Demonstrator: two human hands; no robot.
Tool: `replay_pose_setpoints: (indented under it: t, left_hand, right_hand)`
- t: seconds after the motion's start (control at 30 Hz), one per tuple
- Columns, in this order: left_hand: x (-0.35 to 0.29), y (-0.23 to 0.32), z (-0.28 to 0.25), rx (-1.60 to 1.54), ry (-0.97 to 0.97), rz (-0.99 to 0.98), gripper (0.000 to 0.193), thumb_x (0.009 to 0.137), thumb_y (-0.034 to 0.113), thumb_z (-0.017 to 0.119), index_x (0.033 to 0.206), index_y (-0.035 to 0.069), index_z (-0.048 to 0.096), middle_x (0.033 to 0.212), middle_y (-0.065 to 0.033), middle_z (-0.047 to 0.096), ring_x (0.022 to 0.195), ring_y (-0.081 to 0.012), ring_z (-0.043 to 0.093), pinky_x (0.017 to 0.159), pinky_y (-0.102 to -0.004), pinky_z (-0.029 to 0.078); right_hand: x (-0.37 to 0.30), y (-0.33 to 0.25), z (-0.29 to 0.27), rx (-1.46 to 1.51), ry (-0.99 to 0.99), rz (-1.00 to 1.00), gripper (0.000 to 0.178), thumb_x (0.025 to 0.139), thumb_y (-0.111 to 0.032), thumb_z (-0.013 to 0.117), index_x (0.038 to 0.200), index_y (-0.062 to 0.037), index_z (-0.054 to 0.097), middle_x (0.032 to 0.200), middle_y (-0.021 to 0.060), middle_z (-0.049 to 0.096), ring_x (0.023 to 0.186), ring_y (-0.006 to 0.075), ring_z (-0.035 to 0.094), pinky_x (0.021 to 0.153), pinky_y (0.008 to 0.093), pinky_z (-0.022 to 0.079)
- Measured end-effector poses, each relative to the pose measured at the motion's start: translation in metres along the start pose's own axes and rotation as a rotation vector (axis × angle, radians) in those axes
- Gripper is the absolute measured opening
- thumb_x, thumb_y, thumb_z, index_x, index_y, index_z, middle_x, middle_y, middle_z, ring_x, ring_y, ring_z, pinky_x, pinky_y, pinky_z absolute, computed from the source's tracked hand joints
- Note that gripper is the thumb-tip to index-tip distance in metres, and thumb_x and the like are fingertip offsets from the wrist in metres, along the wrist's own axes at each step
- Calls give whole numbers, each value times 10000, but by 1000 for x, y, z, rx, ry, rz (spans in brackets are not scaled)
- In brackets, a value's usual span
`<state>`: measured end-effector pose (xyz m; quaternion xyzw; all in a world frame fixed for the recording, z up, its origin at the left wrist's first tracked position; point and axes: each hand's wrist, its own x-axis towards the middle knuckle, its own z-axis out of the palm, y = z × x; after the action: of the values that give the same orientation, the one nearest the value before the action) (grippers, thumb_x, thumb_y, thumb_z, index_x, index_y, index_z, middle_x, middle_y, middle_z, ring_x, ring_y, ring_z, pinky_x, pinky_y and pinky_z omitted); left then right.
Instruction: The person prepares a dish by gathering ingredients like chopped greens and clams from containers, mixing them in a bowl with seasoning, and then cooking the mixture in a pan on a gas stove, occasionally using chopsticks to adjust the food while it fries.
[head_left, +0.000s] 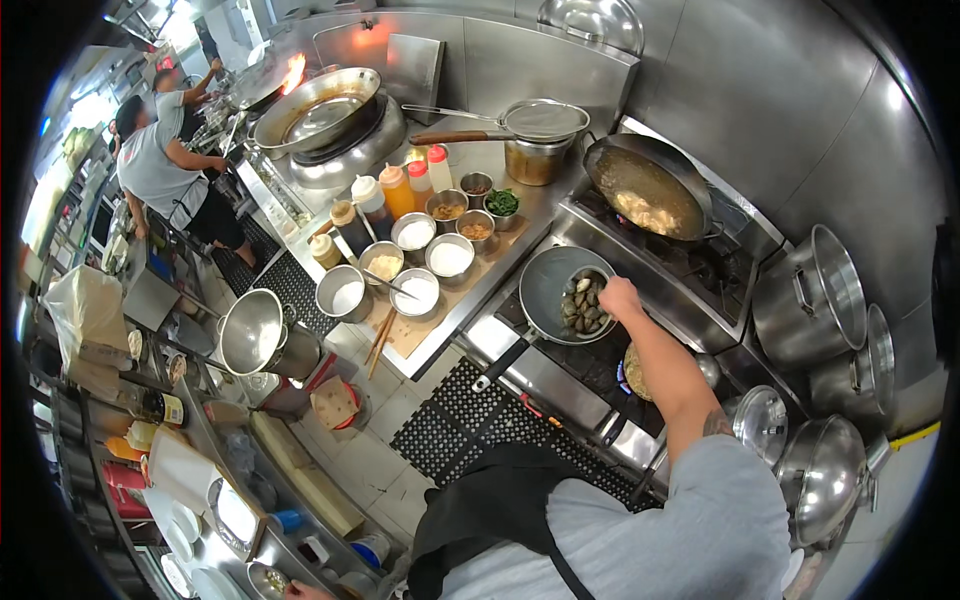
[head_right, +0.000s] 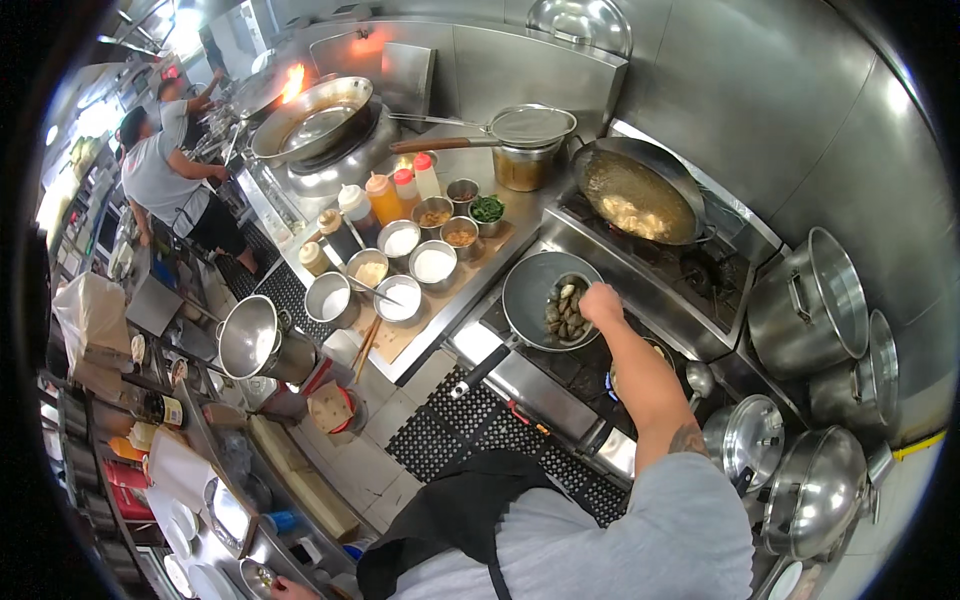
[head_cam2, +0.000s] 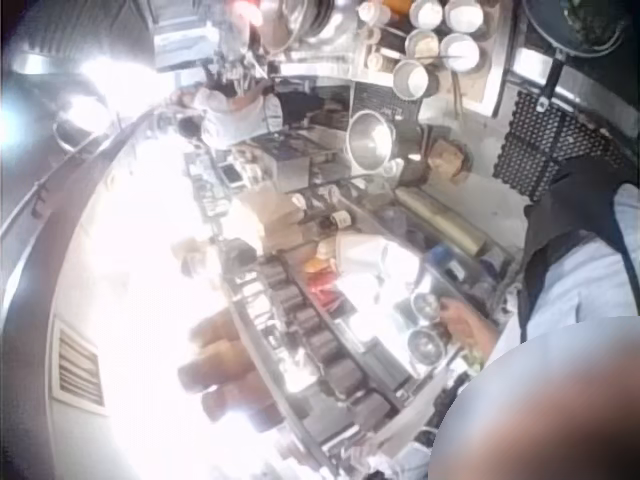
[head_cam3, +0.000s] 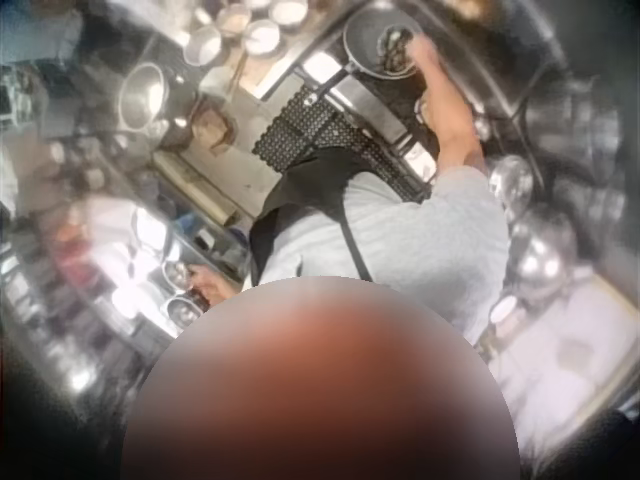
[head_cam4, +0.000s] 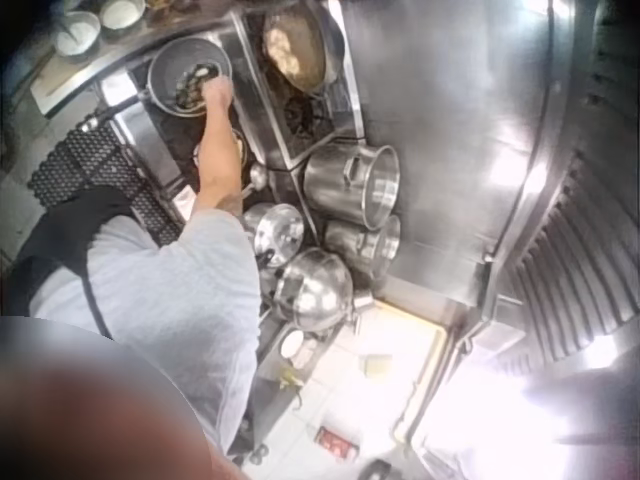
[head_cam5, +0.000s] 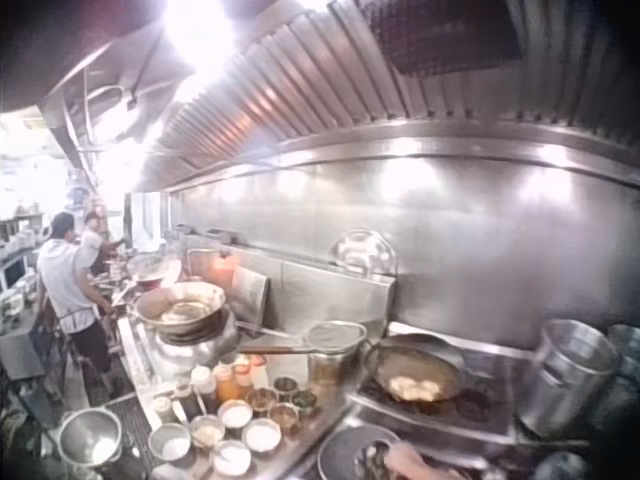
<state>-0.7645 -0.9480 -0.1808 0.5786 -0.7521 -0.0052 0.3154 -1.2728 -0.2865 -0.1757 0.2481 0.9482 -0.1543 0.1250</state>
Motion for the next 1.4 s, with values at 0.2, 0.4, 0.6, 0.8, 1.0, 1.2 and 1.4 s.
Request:
replay_pose_setpoints:
  t: [0.2, 0.4, 0.6, 0.8, 1.0, 1.2, 1.4]
  left_hand:
    - [-13, 31, -7, -57, 17, 78, 336, 832, 207, 677, 1076, -12, 607, 997, -222, 629, 886, -361, 607, 764, -418, 501]
    - [-29, 61, -29, -147, 41, 72, 309, 819, 159, 676, 1011, -74, 605, 927, -242, 636, 826, -349, 616, 749, -412, 507]
    - [-27, 44, -26, -265, -40, -58, 268, 835, 158, 653, 978, -66, 622, 880, -235, 646, 768, -337, 613, 708, -397, 508]
    - [27, 2, 39, -537, -281, -136, 272, 884, 241, 587, 1011, 1, 578, 848, -119, 598, 721, -223, 565, 632, -321, 465]
    - [-4, 157, 108, -1069, -736, -87, 115, 911, 165, 553, 933, 60, 509, 728, -6, 487, 564, -90, 440, 495, -225, 362]
    - [-134, 298, 51, -1133, -1615, 278, 199, 941, 233, 523, 961, 35, 507, 866, -53, 567, 624, -122, 546, 546, -247, 430]
    - [-243, 317, -29, -805, -1930, 761, 555, 922, 407, 546, 1197, -74, 527, 1054, -184, 621, 856, -321, 611, 742, -374, 505]
  right_hand:
    - [16, -24, -16, -201, 92, -238, 201, 814, -92, 561, 952, 12, 663, 1017, 240, 649, 934, 346, 651, 782, 435, 539]
    - [13, -42, -21, -459, 274, -621, 139, 818, -91, 515, 920, -16, 573, 960, 244, 645, 805, 333, 675, 619, 415, 565]
    - [15, -27, -52, -699, 676, -919, 130, 825, -148, 531, 919, -59, 543, 1106, 258, 595, 671, 288, 675, 528, 363, 556]
    - [1, -17, -36, 167, 566, -208, 203, 810, -98, 528, 1006, -48, 519, 1021, 229, 624, 799, 323, 657, 581, 402, 534]
    - [-78, 7, 25, 1574, 198, 194, 254, 835, -32, 481, 1085, -9, 516, 895, 138, 603, 626, 222, 599, 427, 323, 515]
    - [-247, 41, 87, 1625, 90, 27, 201, 809, -40, 578, 1009, -33, 565, 836, 93, 646, 629, 199, 617, 487, 340, 531]
    - [-423, 179, 88, 1667, 43, 299, 218, 810, -101, 596, 1004, -5, 568, 762, 94, 625, 520, 174, 589, 398, 301, 472]
